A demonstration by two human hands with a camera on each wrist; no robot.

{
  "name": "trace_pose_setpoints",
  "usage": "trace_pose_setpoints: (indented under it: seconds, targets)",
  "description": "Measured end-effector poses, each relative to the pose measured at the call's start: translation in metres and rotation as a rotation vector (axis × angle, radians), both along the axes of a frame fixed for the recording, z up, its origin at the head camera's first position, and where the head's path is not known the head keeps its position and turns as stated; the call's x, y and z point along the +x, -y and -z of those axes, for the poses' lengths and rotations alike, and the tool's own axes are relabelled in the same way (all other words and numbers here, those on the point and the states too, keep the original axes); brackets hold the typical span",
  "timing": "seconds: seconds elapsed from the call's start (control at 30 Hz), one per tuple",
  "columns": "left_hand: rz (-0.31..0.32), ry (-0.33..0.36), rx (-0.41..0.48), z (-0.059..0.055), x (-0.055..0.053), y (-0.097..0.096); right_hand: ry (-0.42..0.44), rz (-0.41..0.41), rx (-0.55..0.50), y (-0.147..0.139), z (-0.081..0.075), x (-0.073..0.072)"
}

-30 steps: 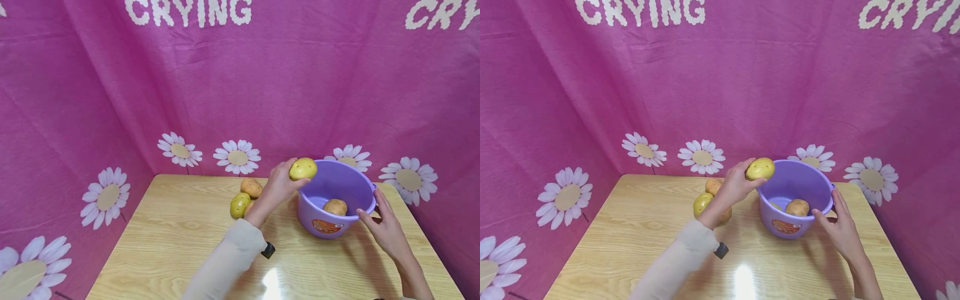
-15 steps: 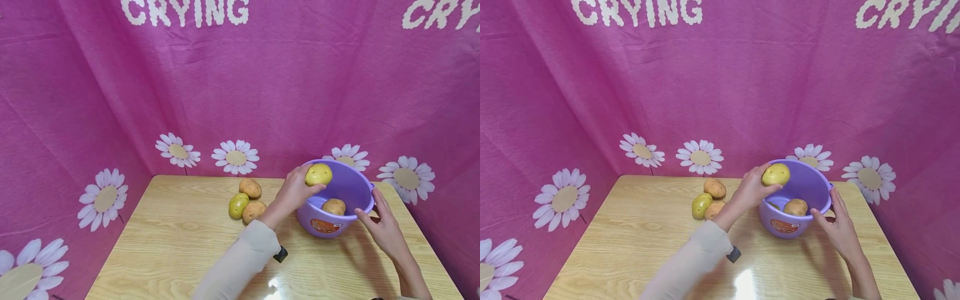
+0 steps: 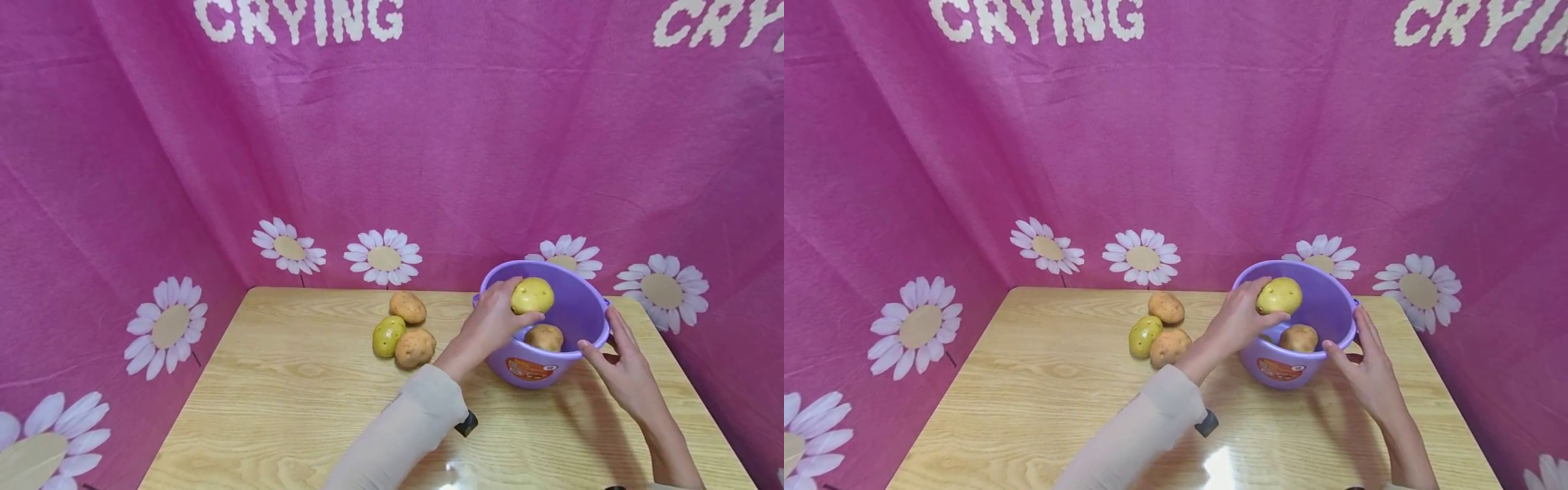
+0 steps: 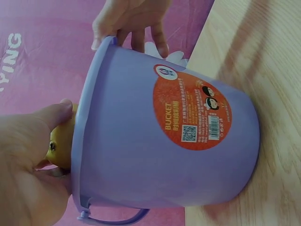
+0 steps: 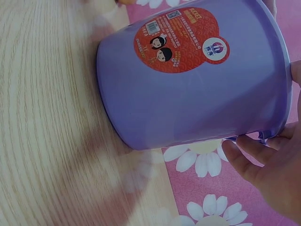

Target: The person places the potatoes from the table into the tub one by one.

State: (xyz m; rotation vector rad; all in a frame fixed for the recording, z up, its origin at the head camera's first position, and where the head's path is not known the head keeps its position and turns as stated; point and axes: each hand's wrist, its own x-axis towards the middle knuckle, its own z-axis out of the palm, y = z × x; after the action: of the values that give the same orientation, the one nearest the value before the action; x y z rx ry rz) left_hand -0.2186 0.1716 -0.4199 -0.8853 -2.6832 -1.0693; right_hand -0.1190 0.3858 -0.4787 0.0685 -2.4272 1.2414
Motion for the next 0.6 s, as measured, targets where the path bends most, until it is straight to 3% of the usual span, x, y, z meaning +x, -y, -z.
trace_pose_setpoints:
  seconds: [0.33, 0.6]
  targets:
    - [-0.003, -0.057, -0.035, 0.0026, 0.0022, 0.0013, -0.015, -0.003, -0.003, 0.0025, -0.0013, 0.0003]
    - [0.004, -0.119, 0.012, 0.0058, 0.0021, 0.0064, -0.013, 0.0, 0.005, 0.0026, -0.0019, 0.0004]
